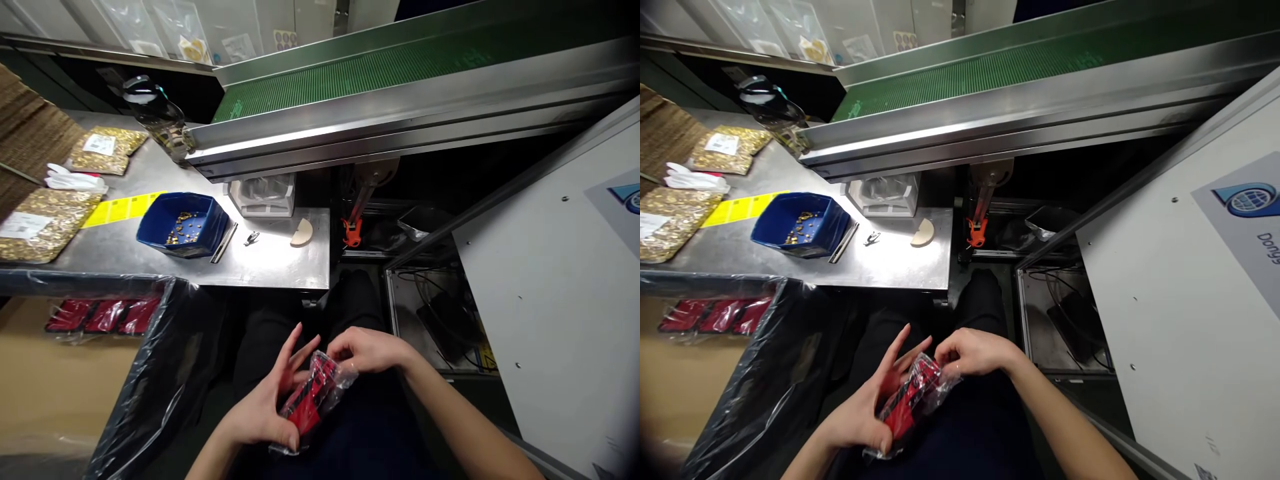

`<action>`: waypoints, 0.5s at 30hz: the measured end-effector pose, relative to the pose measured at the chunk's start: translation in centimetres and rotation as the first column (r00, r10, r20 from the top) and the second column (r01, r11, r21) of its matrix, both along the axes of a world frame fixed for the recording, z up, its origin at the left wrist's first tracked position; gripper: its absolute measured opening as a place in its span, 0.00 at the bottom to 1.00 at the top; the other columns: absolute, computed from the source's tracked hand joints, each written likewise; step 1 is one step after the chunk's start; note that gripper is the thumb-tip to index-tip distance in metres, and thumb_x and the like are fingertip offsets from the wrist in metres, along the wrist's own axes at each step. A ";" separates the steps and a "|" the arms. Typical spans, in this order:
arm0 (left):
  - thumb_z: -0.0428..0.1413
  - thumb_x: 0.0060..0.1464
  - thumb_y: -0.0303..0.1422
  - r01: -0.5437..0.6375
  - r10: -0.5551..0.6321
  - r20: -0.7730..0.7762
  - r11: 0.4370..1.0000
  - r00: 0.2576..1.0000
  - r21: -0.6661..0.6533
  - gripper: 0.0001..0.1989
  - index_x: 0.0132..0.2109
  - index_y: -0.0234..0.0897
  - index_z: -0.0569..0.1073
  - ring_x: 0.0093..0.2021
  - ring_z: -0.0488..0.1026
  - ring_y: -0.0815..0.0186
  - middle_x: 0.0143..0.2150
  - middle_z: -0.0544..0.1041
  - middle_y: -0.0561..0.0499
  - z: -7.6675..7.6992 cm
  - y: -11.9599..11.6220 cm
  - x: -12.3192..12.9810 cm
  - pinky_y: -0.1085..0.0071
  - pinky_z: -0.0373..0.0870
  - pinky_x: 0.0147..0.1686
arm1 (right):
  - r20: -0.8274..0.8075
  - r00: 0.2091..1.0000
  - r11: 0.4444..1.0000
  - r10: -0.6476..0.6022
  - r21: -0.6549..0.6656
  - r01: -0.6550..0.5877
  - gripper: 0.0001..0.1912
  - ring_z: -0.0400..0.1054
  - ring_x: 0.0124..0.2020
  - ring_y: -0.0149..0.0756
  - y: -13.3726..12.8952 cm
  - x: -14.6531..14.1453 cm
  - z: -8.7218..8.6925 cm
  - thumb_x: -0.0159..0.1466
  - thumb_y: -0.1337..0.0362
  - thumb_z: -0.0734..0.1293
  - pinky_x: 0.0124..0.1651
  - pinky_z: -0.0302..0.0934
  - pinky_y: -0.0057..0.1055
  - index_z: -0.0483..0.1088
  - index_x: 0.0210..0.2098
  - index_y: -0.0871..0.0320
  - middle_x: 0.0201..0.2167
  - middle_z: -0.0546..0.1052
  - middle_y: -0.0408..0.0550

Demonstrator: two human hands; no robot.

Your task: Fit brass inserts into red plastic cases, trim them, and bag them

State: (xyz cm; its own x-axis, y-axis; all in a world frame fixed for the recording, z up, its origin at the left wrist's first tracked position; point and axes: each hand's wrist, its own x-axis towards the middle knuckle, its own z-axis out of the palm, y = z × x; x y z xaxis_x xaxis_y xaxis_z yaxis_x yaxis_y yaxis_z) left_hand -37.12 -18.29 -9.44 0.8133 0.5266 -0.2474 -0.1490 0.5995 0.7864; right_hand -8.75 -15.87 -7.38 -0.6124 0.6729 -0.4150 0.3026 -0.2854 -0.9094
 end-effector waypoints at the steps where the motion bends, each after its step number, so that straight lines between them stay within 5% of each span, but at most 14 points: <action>1: 0.75 0.32 0.53 0.016 -0.016 -0.010 1.000 1.000 0.012 0.75 0.75 0.62 0.31 0.75 0.51 0.39 0.79 0.40 0.35 0.1 0.2 0.0 0.39 0.45 0.71 | 0.022 0.998 0.998 -0.057 0.010 0.057 0.09 0.72 0.32 0.33 0.2 0.0 -0.1 0.59 0.59 0.75 0.38 0.63 0.28 0.81 0.36 0.56 0.30 0.81 0.41; 7: 0.70 0.49 0.50 0.089 -0.087 -0.052 0.995 0.995 0.048 0.63 0.76 0.50 0.35 0.73 0.56 0.45 0.76 0.54 0.34 0.8 0.6 0.0 0.41 0.42 0.72 | 0.068 0.880 0.880 -0.470 0.108 0.462 0.21 0.73 0.39 0.40 -0.4 0.0 -1.1 0.68 0.48 0.66 0.45 0.67 0.34 0.77 0.42 0.61 0.37 0.80 0.51; 9: 0.68 0.53 0.48 0.095 -0.093 -0.053 0.994 0.994 0.045 0.57 0.77 0.48 0.39 0.73 0.56 0.44 0.76 0.54 0.35 0.6 0.6 0.0 0.41 0.43 0.72 | 0.002 0.860 0.854 -0.510 0.126 0.505 0.26 0.73 0.51 0.44 -1.3 0.1 -0.3 0.68 0.42 0.64 0.55 0.66 0.38 0.74 0.50 0.58 0.50 0.78 0.56; 12: 0.67 0.53 0.48 0.065 -0.065 0.006 0.998 0.998 0.022 0.52 0.76 0.47 0.48 0.74 0.53 0.45 0.77 0.53 0.40 0.4 0.6 0.2 0.44 0.42 0.72 | -0.084 0.951 0.935 -0.297 0.178 0.307 0.41 0.59 0.68 0.50 -2.3 -0.2 1.7 0.57 0.39 0.74 0.68 0.56 0.42 0.66 0.64 0.47 0.70 0.62 0.53; 13: 0.67 0.52 0.49 0.068 -0.068 0.042 0.998 0.997 -0.001 0.51 0.75 0.47 0.51 0.74 0.53 0.44 0.76 0.55 0.41 0.4 0.7 0.3 0.45 0.44 0.72 | -0.065 0.980 0.954 -0.187 0.225 0.197 0.43 0.59 0.68 0.50 -2.5 -0.5 2.3 0.55 0.42 0.77 0.69 0.55 0.43 0.64 0.66 0.43 0.70 0.61 0.51; 15: 0.67 0.49 0.52 0.105 -0.099 0.100 0.993 0.990 -0.056 0.49 0.72 0.45 0.58 0.71 0.58 0.43 0.71 0.62 0.41 0.6 0.8 0.6 0.47 0.49 0.71 | 0.010 0.999 0.940 -0.046 0.338 0.040 0.30 0.68 0.59 0.45 -2.5 -1.4 3.1 0.63 0.50 0.74 0.62 0.62 0.40 0.68 0.63 0.42 0.61 0.72 0.50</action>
State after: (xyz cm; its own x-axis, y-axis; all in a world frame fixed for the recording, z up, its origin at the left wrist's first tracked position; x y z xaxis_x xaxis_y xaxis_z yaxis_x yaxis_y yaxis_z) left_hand -36.47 -17.47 -8.87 0.8838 0.4259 -0.1938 -0.1585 0.6622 0.7324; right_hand -10.17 -18.35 -4.23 -0.5743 0.8010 -0.1691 0.3133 0.0242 -0.9493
